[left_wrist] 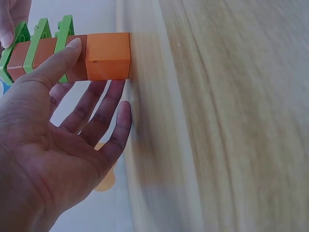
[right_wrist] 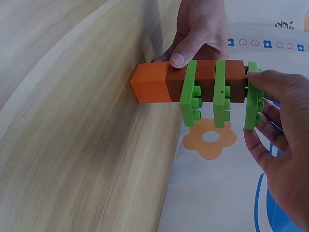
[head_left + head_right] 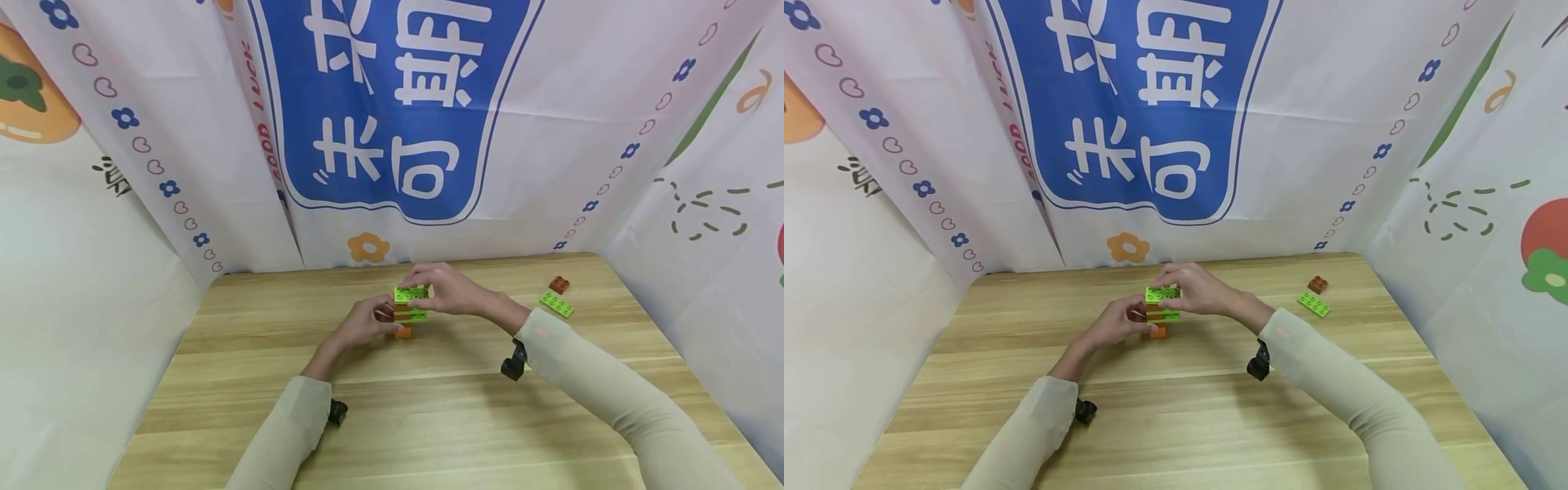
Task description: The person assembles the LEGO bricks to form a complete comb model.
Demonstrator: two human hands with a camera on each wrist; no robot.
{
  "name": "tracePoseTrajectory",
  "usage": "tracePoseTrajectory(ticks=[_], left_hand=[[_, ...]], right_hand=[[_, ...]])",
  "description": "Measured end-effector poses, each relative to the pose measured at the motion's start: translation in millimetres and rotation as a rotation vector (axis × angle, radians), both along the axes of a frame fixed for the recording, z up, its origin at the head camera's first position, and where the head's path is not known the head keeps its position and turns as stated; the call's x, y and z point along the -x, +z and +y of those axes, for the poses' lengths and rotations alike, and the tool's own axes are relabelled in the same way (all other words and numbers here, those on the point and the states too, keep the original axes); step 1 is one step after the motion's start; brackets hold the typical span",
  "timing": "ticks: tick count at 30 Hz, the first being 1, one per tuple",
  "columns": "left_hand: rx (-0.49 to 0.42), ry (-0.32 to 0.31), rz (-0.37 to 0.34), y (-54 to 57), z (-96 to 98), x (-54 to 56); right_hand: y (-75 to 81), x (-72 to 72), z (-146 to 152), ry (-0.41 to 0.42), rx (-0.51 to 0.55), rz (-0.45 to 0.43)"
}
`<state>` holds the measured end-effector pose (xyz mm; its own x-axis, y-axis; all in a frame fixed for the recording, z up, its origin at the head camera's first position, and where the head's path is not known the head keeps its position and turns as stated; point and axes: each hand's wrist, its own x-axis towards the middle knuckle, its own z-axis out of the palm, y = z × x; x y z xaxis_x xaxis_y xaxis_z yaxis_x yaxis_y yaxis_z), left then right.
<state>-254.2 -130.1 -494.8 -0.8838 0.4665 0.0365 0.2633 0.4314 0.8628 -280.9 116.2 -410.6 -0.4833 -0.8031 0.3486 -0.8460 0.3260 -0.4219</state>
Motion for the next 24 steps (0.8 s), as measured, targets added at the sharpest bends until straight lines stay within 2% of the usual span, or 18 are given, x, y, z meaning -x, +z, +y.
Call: tracePoseTrajectory(ticks=[12, 24], left_hand=[[0.01, -0.003, 0.0, -0.4, 0.1, 0.5], [0.003, 0.005, -0.005, 0.8, -0.5, -0.8]], right_hand=[[0.9, 0.9, -1.7, 0.01, -0.005, 0.002], [1.5, -0.1, -6.2, -0.039, -0.002, -0.034]])
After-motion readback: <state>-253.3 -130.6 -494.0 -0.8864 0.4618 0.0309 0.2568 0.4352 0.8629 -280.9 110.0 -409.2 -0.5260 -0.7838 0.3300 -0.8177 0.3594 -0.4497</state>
